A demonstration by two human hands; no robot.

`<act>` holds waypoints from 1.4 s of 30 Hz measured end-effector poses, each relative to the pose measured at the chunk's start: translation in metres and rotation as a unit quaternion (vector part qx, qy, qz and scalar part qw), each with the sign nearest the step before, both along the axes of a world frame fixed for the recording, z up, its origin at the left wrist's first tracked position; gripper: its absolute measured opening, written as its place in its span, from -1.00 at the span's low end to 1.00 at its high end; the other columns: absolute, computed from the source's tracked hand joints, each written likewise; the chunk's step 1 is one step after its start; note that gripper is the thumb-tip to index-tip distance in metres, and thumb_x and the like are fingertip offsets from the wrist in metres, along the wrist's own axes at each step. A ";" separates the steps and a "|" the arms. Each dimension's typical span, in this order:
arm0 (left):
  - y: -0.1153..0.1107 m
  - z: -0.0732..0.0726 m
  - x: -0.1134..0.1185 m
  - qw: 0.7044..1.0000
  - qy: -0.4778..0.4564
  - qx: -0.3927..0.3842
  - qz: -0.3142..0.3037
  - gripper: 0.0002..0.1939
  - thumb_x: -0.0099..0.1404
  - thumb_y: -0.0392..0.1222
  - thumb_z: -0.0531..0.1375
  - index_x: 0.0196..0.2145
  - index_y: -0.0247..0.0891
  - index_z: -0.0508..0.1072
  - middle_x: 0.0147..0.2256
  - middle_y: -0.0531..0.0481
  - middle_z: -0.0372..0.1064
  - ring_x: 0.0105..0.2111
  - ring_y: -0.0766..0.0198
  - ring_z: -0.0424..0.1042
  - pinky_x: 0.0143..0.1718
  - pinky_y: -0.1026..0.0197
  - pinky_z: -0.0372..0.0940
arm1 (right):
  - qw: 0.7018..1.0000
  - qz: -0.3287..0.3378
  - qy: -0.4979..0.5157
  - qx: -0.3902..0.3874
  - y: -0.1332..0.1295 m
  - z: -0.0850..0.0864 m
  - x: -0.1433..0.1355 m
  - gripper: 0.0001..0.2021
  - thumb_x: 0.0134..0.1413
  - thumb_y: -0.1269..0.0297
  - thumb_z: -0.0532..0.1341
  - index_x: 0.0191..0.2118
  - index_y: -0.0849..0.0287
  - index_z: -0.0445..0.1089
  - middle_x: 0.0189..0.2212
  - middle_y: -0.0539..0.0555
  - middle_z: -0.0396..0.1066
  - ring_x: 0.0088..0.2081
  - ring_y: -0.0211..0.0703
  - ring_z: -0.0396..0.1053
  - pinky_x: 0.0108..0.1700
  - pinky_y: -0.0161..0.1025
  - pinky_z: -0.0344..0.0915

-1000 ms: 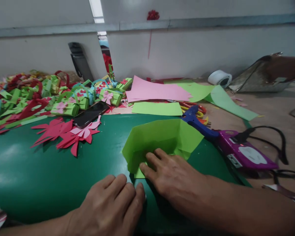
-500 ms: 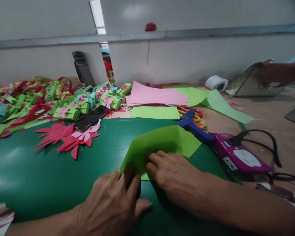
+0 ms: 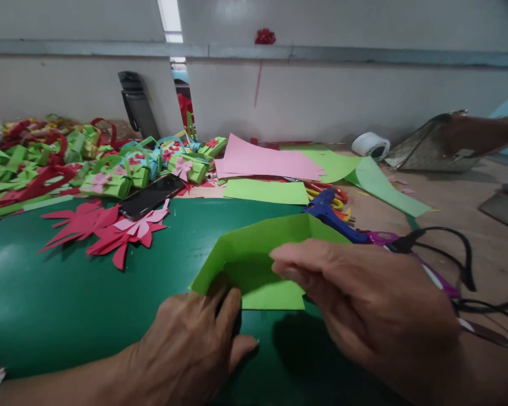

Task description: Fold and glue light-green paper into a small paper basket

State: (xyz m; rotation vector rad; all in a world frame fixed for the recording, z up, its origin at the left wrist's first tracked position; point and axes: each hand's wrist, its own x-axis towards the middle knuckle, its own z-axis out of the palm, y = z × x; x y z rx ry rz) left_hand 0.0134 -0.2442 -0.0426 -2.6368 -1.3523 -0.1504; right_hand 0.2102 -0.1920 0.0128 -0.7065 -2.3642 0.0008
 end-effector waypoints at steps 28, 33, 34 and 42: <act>0.040 0.035 -0.021 0.978 -0.203 -0.053 -0.017 -0.76 0.29 -0.37 -0.01 -0.42 -0.28 0.43 -0.51 0.06 0.35 -0.55 0.39 0.30 -0.53 0.36 0.15 | 0.991 -0.003 -0.112 0.069 0.030 -0.024 -0.009 -0.74 0.13 0.54 -0.01 -0.13 0.35 0.34 -0.31 0.20 0.46 -0.25 -0.05 0.38 -0.07 0.02 0.15; 0.076 0.075 -0.016 0.884 -0.377 -0.275 0.011 -0.88 0.14 -0.28 0.16 -0.41 -0.35 0.48 -0.59 0.11 0.31 -0.62 0.42 0.22 -0.63 0.40 0.10 | 0.990 -0.010 -0.016 -0.139 0.052 -0.010 -0.004 -0.82 0.12 0.44 0.10 -0.19 0.20 0.40 -0.34 0.02 0.49 -0.33 -0.23 0.40 0.01 -0.06 0.12; 0.082 0.080 -0.016 0.867 -0.396 -0.302 0.012 -0.88 0.09 -0.28 0.19 -0.39 -0.36 0.49 -0.55 0.08 0.35 -0.58 0.40 0.27 -0.59 0.39 0.15 | 0.983 -0.016 0.001 -0.181 0.054 -0.007 -0.003 -0.82 0.10 0.43 0.12 -0.21 0.18 0.42 -0.35 -0.01 0.49 -0.34 -0.24 0.39 -0.06 -0.13 0.18; 0.113 0.087 -0.027 0.864 -0.383 -0.324 -0.045 -0.84 -0.01 -0.25 0.29 -0.40 -0.33 0.48 -0.15 -0.04 0.41 -0.13 0.18 0.37 -0.13 0.18 0.24 | 0.923 -0.032 0.091 -0.374 0.059 0.005 0.004 -0.79 0.11 0.29 0.11 -0.22 0.19 0.46 -0.42 -0.01 0.44 -0.43 -0.27 0.32 -0.45 -0.37 0.22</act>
